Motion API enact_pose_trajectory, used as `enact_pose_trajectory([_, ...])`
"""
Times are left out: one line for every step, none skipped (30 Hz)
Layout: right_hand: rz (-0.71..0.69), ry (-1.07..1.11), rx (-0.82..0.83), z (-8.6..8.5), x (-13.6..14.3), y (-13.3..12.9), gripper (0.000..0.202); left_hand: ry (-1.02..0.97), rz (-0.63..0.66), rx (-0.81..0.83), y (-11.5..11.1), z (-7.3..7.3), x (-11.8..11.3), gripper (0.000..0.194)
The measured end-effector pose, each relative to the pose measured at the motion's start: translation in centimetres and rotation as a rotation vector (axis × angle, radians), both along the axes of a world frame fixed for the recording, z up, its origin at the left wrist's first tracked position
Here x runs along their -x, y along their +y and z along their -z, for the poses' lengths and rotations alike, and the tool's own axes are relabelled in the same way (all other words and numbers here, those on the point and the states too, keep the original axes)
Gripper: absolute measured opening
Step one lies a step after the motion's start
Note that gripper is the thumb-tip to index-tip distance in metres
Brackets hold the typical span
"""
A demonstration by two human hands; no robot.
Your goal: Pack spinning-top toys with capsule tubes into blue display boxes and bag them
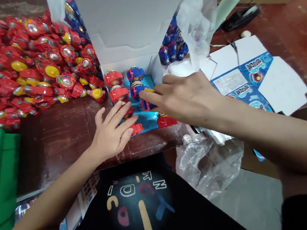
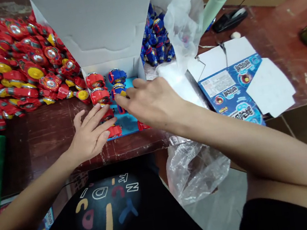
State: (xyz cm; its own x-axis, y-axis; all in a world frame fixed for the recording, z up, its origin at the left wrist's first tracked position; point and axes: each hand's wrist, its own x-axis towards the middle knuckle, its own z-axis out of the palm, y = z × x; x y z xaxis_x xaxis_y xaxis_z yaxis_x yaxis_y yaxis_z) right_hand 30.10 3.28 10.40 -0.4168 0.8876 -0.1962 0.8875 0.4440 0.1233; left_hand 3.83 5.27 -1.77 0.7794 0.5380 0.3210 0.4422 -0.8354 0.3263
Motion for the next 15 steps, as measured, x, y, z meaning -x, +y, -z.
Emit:
enact_pose_trajectory([-0.012,0.000,0.022,0.4,0.6,0.3,0.029,-0.009,-0.006,0.016,0.0,0.2,0.0,0.037])
enact_pose_trajectory([-0.032,-0.005,0.045,0.6,1.0,0.6,0.030,-0.016,-0.007,0.023,0.0,0.3,-0.1,0.037])
enact_pose_trajectory([-0.060,-0.016,0.072,0.7,1.3,0.8,0.031,-0.020,-0.006,0.028,0.1,0.3,0.0,0.038])
enact_pose_trajectory([-0.091,-0.029,0.099,0.5,1.5,1.0,0.032,-0.022,-0.003,0.031,0.1,0.2,0.0,0.038])
enact_pose_trajectory([-0.119,-0.042,0.121,0.3,1.7,1.1,0.033,-0.024,-0.003,0.033,0.2,0.1,0.1,0.037])
enact_pose_trajectory([-0.142,-0.051,0.133,-0.1,1.9,1.1,0.032,-0.026,-0.008,0.037,0.2,0.0,0.1,0.037])
enact_pose_trajectory([-0.162,-0.058,0.143,-0.4,2.0,1.2,0.031,-0.027,-0.015,0.041,0.2,-0.1,0.2,0.037])
enact_pose_trajectory([-0.180,-0.065,0.152,-0.7,2.2,1.2,0.030,-0.027,-0.021,0.049,0.2,-0.1,0.2,0.036])
enact_pose_trajectory([-0.195,-0.070,0.160,-0.9,2.3,1.3,0.030,-0.027,-0.026,0.056,0.2,-0.2,0.2,0.036])
enact_pose_trajectory([-0.205,-0.074,0.166,-0.9,2.4,1.4,0.031,-0.029,-0.027,0.059,0.2,-0.2,0.1,0.035])
enact_pose_trajectory([-0.207,-0.081,0.171,-0.7,2.5,1.5,0.031,-0.035,-0.025,0.059,0.3,-0.1,0.0,0.035])
enact_pose_trajectory([-0.199,-0.087,0.173,-0.3,2.5,1.7,0.031,-0.043,-0.019,0.058,0.3,-0.1,-0.1,0.035])
enact_pose_trajectory([-0.181,-0.089,0.168,0.3,2.5,2.0,0.030,-0.056,-0.014,0.055,0.3,0.0,-0.3,0.034])
enact_pose_trajectory([-0.163,-0.083,0.161,1.0,2.3,2.2,0.028,-0.070,-0.013,0.058,0.2,0.1,-0.5,0.033])
enact_pose_trajectory([-0.151,-0.070,0.153,1.8,2.0,2.4,0.026,-0.082,-0.017,0.074,0.1,0.0,-0.7,0.033])
